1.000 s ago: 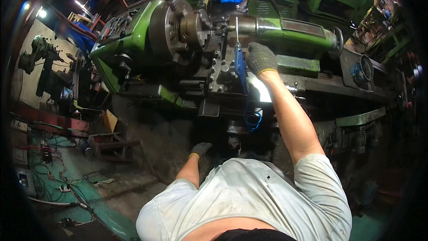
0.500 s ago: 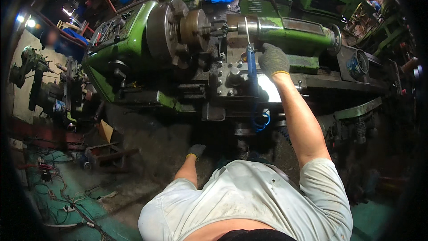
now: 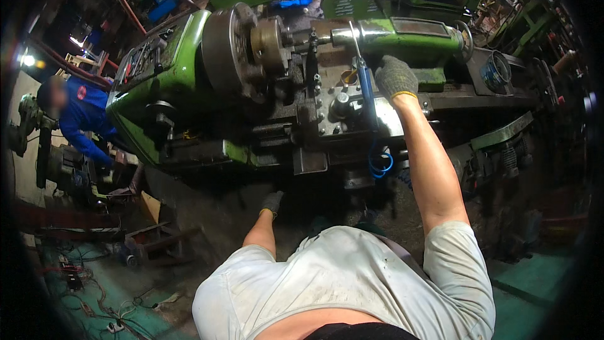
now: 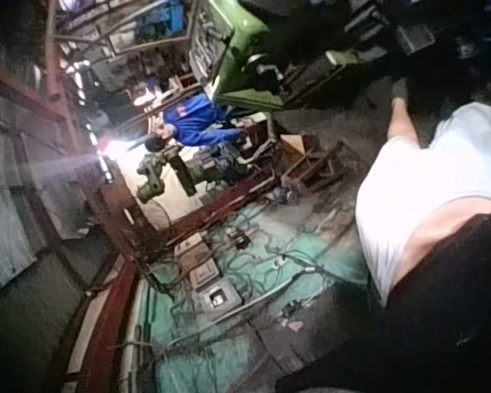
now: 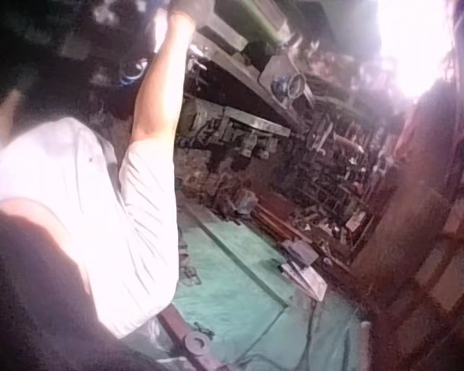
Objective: The person operates a green industrial lathe in a workshop, using a caliper to measure a rotating metal workpiece. They adjust the tool post and machine controls while wearing gloves, performing repetitive machining and measurement cycles.
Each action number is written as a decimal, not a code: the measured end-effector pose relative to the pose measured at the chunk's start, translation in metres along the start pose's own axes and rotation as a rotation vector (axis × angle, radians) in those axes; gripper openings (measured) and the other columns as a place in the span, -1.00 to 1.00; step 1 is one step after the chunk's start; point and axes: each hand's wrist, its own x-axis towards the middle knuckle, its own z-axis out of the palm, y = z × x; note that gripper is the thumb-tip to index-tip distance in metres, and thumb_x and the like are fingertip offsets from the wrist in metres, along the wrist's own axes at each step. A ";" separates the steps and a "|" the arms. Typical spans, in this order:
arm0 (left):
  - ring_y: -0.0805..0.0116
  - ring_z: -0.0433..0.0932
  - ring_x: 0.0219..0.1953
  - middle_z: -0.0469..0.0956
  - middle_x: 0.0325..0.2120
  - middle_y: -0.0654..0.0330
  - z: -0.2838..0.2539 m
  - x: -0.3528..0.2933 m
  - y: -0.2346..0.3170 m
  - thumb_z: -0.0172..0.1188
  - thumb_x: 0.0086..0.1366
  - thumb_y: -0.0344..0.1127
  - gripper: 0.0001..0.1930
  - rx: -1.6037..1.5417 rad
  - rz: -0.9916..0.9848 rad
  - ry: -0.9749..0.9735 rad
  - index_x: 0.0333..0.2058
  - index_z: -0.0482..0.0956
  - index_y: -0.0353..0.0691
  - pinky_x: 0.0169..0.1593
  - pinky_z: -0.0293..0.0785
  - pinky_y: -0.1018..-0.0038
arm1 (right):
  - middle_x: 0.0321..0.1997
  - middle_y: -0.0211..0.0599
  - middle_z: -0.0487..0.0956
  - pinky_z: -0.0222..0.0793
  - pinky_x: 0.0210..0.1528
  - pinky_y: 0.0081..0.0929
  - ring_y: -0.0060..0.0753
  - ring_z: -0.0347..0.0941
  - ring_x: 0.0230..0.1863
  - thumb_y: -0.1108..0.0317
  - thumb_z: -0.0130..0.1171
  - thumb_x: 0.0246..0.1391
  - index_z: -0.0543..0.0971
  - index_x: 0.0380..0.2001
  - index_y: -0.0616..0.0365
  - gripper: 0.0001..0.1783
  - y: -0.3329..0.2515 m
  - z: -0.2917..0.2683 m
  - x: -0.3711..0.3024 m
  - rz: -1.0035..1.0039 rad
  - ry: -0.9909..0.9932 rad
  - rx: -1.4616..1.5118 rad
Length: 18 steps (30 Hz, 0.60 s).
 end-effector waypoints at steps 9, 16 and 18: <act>0.03 0.70 -0.11 0.72 -0.15 -0.04 -0.043 0.093 -0.012 0.17 0.43 0.06 -0.57 -0.714 -0.183 0.514 0.00 0.67 -0.17 0.02 0.58 0.12 | -0.01 0.10 0.70 0.52 0.17 0.05 0.23 0.60 0.10 0.20 0.19 0.16 0.69 -0.08 0.13 -0.66 0.010 0.007 -0.001 -0.066 0.086 -0.008; 0.08 0.71 -0.16 0.75 -0.24 0.09 -0.083 0.138 -0.027 0.22 0.38 0.01 -0.67 -0.597 -0.118 0.613 -0.11 0.71 -0.10 -0.07 0.59 0.17 | -0.05 0.12 0.70 0.51 0.13 0.07 0.23 0.60 0.08 0.20 0.20 0.20 0.69 -0.10 0.14 -0.69 0.010 0.023 0.004 -0.096 0.111 -0.004; 0.09 0.71 -0.18 0.76 -0.27 0.13 -0.092 0.147 -0.003 0.24 0.37 -0.01 -0.70 -0.426 -0.045 0.565 -0.15 0.72 -0.08 -0.10 0.59 0.18 | -0.04 0.12 0.69 0.51 0.12 0.07 0.23 0.61 0.08 0.20 0.18 0.21 0.68 -0.11 0.15 -0.69 0.012 0.016 0.000 -0.038 0.089 -0.015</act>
